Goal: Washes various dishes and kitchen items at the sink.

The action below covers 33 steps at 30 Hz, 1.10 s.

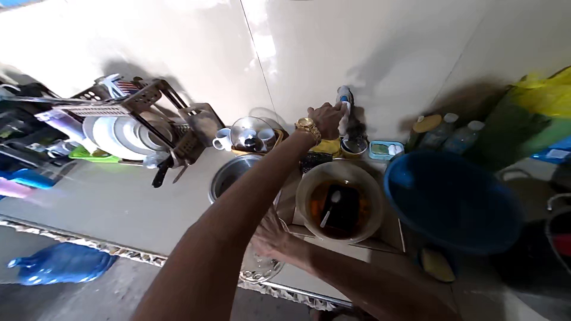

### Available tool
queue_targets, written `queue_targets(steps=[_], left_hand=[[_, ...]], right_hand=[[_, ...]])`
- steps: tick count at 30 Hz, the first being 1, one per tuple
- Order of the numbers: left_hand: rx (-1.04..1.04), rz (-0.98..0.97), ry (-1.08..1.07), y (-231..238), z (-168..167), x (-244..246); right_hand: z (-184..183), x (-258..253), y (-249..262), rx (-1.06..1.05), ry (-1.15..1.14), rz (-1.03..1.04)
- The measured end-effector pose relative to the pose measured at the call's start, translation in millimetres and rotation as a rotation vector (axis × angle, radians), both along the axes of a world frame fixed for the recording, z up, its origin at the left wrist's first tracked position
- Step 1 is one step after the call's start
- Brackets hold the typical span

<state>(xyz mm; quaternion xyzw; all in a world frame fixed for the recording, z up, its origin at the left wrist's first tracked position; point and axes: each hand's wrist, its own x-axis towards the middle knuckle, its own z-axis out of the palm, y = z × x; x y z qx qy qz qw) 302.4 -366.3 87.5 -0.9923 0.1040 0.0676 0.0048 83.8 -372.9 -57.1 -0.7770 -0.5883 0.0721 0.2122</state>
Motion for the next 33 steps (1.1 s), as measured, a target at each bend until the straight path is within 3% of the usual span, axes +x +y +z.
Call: queue_targets(steps=[2,5,7,10,12,14,19,26,33], left_hand=[[0.011,0.001,0.009,2,0,-1],[0.008,-0.004,-0.012,1,1,2],[0.004,-0.008,0.002,4,1,-1],[0.03,-0.025,-0.051,3,-1,0],[0.061,-0.048,-0.125,2,-2,2],[0.037,-0.063,-0.207,1,-5,5],[-0.023,0.009,-0.245,-2,-15,26],[0.103,0.141,-0.124,-38,4,35],[0.075,0.28,-0.059,-63,10,39]], right_hand=[[-18,11,5,-0.166,0.081,0.004],[-4,31,-14,-0.195,0.265,-0.148],[4,45,-27,-0.093,0.509,-0.278],[-17,65,-48,0.147,0.879,-0.476],[-27,74,-69,0.302,1.008,-0.575],[-34,84,-91,0.378,0.995,-0.704],[-57,124,-124,0.544,0.703,-0.974],[-86,180,-131,0.744,0.515,-0.961],[-74,209,-127,0.467,0.659,-1.07]])
